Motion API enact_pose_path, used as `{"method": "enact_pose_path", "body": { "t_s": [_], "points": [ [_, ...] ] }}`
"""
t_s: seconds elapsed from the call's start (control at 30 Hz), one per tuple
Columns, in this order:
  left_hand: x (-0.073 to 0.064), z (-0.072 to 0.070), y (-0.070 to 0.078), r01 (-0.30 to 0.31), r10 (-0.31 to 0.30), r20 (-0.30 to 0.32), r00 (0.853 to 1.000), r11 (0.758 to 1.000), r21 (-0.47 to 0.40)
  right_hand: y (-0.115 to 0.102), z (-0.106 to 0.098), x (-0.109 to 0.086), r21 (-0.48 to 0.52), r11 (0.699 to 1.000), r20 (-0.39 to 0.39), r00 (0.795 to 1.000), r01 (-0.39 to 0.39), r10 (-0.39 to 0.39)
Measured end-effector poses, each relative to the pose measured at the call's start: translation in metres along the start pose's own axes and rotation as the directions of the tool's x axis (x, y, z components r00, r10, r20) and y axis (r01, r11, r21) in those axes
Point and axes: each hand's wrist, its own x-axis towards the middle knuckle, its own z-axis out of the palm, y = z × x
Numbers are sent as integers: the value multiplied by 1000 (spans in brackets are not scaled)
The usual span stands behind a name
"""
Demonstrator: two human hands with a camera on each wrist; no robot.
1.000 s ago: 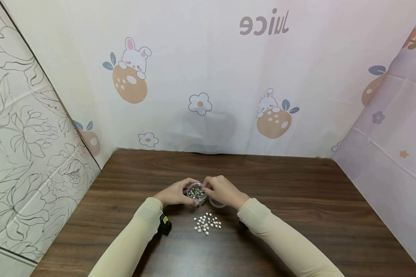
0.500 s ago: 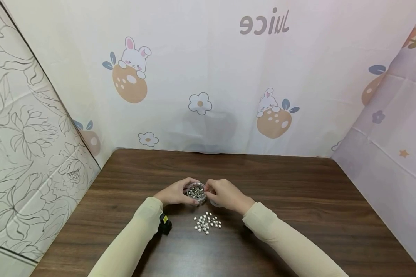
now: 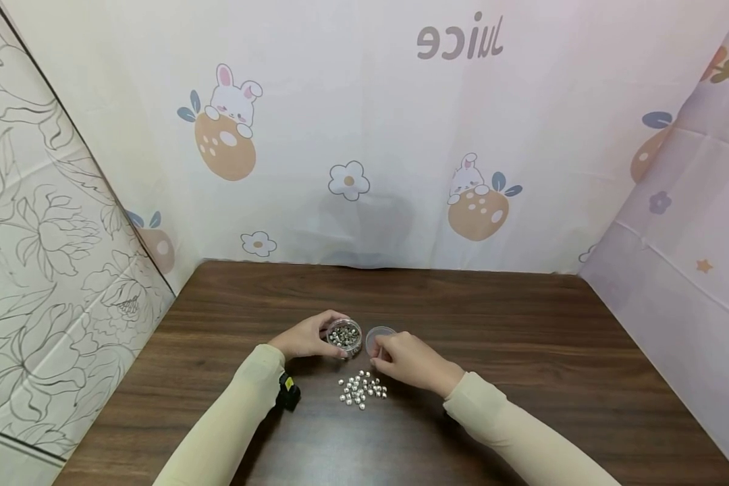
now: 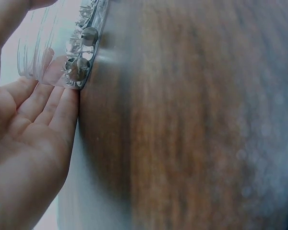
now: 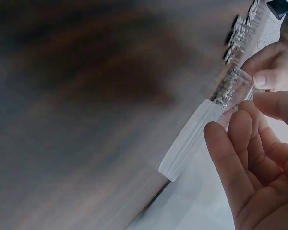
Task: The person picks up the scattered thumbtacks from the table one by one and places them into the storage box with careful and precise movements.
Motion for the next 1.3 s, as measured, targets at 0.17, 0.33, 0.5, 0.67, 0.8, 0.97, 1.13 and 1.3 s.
{"method": "enact_pose_path", "body": {
  "t_s": [0.17, 0.33, 0.5, 0.67, 0.8, 0.97, 1.13, 1.3],
  "points": [
    [0, -1, 0, 4, -4, 5, 1000, 1000, -10, -1, 1, -9, 12, 1000, 23, 1000, 8, -8],
    [0, -1, -1, 4, -4, -1, 1000, 1000, 7, -3, 2, -17, 19, 1000, 44, 999, 20, -21],
    [0, 0, -2, 10, -10, -2, 1000, 1000, 4, -6, 1, -23, 29, 999, 48, 998, 29, -30],
    [0, 0, -3, 11, -11, -5, 1000, 1000, 0, -9, 1, -27, 41, 999, 59, 998, 32, -34],
    [1, -1, -4, 7, -7, -3, 1000, 1000, -5, -9, 2, -29, 43, 999, 72, 997, 24, -27],
    [1, 0, -4, -6, 6, -1, 1000, 1000, -20, -9, 5, -30, 35, 999, 79, 996, 26, -28],
    [-1, 0, -1, 3, -3, -3, 1000, 1000, -14, -11, 4, -31, 8, 999, 76, 996, 43, -43],
    [-2, 1, 1, 19, -19, -9, 1000, 1000, -2, -14, 3, -29, -54, 997, 69, 996, 58, -54]
  ]
}}
